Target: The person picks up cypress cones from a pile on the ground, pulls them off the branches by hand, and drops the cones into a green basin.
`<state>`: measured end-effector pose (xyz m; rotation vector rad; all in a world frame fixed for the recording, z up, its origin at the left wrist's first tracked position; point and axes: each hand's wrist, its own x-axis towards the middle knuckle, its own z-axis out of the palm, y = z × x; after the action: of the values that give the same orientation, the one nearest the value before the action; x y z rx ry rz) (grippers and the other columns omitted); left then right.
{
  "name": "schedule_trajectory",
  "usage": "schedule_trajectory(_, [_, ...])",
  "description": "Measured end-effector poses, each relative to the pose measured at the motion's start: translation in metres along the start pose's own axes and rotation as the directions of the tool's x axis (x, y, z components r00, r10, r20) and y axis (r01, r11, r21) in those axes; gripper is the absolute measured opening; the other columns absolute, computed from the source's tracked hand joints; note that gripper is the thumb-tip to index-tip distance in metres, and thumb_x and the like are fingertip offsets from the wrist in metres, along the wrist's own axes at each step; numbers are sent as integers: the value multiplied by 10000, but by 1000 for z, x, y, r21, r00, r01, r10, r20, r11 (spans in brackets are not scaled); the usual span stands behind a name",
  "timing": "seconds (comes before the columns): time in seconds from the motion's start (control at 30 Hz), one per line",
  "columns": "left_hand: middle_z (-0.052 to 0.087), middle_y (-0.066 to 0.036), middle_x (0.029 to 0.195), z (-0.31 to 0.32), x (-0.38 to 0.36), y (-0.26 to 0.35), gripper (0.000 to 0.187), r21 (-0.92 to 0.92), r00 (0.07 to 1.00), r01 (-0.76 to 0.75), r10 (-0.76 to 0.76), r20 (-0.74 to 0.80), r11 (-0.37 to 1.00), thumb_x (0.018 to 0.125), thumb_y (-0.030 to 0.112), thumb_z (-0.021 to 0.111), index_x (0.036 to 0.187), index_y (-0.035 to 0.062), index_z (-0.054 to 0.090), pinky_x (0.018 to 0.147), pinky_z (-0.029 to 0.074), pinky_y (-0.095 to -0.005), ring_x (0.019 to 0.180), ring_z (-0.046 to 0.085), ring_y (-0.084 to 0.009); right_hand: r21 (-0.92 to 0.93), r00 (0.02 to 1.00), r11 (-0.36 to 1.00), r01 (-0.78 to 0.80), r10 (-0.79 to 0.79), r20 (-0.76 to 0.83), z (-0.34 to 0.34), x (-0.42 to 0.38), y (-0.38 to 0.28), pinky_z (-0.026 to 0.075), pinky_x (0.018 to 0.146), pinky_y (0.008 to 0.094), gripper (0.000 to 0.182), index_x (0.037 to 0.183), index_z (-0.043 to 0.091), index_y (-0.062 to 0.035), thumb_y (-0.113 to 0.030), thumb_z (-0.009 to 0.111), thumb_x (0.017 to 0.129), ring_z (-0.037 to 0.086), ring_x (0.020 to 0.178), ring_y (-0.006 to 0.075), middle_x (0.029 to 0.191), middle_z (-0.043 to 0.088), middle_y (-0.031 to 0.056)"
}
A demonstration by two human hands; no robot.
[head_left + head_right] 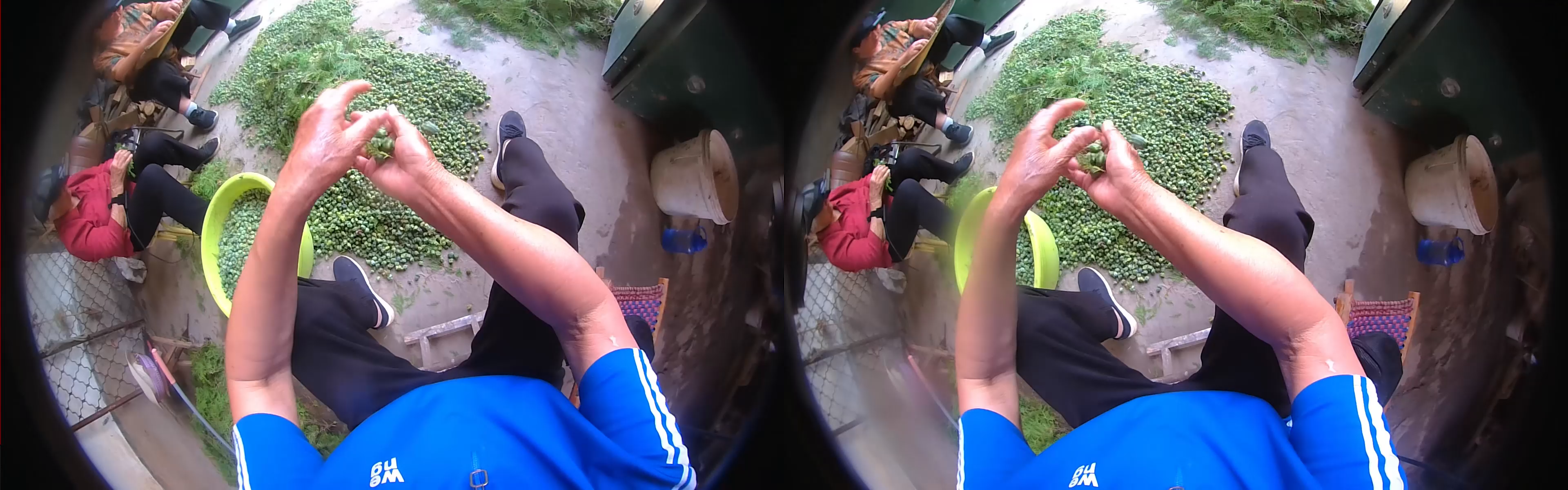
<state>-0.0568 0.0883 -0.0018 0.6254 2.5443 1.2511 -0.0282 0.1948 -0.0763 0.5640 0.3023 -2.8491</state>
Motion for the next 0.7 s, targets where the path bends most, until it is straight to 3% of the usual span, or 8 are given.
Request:
schedule_trajectory(0.03, [635,-71,1063,0,0,-2,390,330,964,-153,214,-158,931,939,213,616,1270,27,527,502,467,-178,668,579,-65,-9,991,999,40,-41,-128,6,-3,-1,543,772,492,390,1080,521,-39,-376,330,1027,584,827,269,939,573,129])
schedule_trajectory(0.07, [639,-73,1063,-2,-1,-4,373,109,970,-84,106,-218,990,935,169,616,1265,17,534,518,474,-182,667,582,-77,-15,990,999,43,-44,-134,6,-2,-4,543,772,492,390,1080,521,-39,-376,330,1027,584,827,269,939,573,129])
schedule_trajectory(0.1, [656,-46,995,-2,-8,5,324,-272,971,-62,-5,-240,960,925,125,620,1224,11,569,521,455,-172,649,567,-57,34,1000,999,0,0,4,4,-1,-8,536,821,493,409,1098,533,-23,-369,329,1027,592,890,287,995,579,147])
schedule_trajectory(0.13, [659,-31,950,-10,-12,10,288,-271,972,-64,-1,-235,961,926,116,617,1193,11,589,514,439,-167,638,557,-47,77,989,996,-53,42,143,5,-1,-11,529,870,494,428,1117,545,-6,-363,327,1027,600,954,304,1051,585,165])
schedule_trajectory(0.27, [687,-21,881,-31,-17,-2,146,-152,946,-100,47,-320,983,921,78,601,1042,21,659,504,425,-166,605,551,-31,63,971,995,-72,55,234,15,0,-22,497,955,492,508,1174,544,29,-382,281,1034,578,1090,332,1123,584,191])
schedule_trajectory(0.5, [663,-23,838,-12,-22,-10,102,-283,977,-142,89,-195,948,863,18,640,960,-2,666,571,471,-196,628,574,-56,-10,949,997,-78,78,306,15,7,-19,490,954,432,562,1196,543,21,-430,253,1029,576,1033,284,1158,585,175])
schedule_trajectory(0.57, [620,7,851,-11,-24,-8,158,-68,986,-131,123,-111,989,867,21,649,1025,26,646,591,433,-187,713,563,-36,-59,957,996,-67,81,279,20,4,-16,464,974,423,566,1197,545,17,-437,253,1027,559,1049,277,1179,582,167])
schedule_trajectory(0.7, [612,5,854,-6,-22,-10,177,-14,982,-148,145,-122,989,859,30,659,1036,25,646,601,439,-191,726,565,-42,-50,945,997,-60,73,318,22,5,-10,408,1029,434,551,1200,545,15,-424,259,1027,513,1115,270,1189,574,165])
